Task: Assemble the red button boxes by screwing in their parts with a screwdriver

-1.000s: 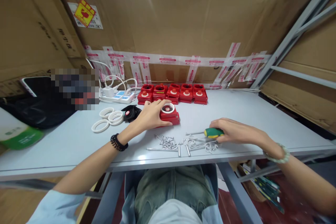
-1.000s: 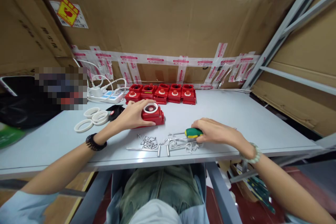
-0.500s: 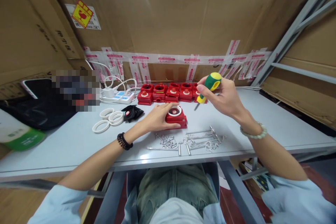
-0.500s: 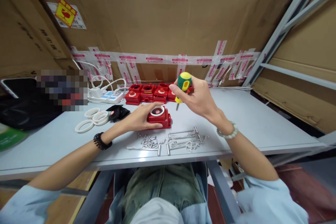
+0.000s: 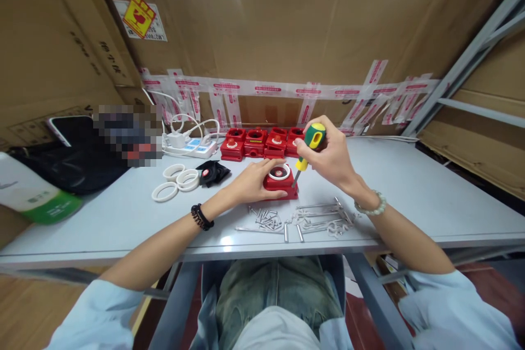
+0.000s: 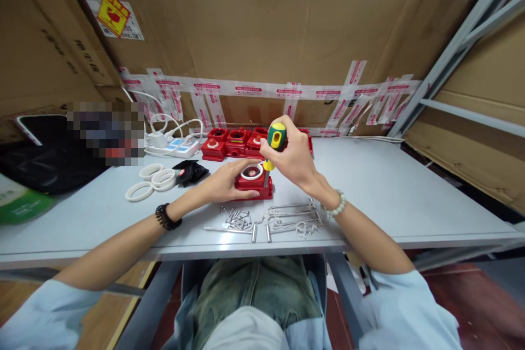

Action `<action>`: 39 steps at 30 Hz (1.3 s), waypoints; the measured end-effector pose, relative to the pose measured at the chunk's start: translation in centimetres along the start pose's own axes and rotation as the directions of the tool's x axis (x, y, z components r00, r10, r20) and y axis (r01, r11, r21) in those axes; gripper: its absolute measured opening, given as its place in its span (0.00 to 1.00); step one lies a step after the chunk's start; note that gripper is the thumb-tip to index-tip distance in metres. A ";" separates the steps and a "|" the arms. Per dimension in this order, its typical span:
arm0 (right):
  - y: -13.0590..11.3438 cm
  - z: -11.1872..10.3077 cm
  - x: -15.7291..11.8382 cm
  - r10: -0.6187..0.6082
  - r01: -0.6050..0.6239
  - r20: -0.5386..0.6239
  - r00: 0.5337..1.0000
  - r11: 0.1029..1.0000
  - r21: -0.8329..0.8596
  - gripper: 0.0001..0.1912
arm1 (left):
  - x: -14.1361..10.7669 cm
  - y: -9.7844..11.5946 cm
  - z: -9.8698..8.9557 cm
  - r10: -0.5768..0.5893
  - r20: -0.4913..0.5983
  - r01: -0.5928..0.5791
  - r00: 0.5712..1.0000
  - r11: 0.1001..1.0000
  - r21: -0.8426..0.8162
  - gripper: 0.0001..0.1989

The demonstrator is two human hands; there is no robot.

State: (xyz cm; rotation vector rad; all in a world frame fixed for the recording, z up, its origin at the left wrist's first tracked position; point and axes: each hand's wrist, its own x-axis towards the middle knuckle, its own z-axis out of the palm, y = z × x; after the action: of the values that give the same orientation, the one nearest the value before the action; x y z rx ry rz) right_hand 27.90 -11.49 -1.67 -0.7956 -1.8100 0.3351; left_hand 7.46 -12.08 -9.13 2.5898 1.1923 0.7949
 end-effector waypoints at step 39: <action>-0.6 0.3 -0.1 -0.040 0.034 -0.044 0.998 0.991 -0.127 0.12 | 0.0 0.3 -0.1 -0.010 0.008 0.010 1.000 1.000 0.017 0.37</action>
State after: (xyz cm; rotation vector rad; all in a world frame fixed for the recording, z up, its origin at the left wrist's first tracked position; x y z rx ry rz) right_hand 27.42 -11.96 -1.55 -0.8493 -1.8133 0.1778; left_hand 7.56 -12.26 -8.91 2.5957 1.2142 0.7747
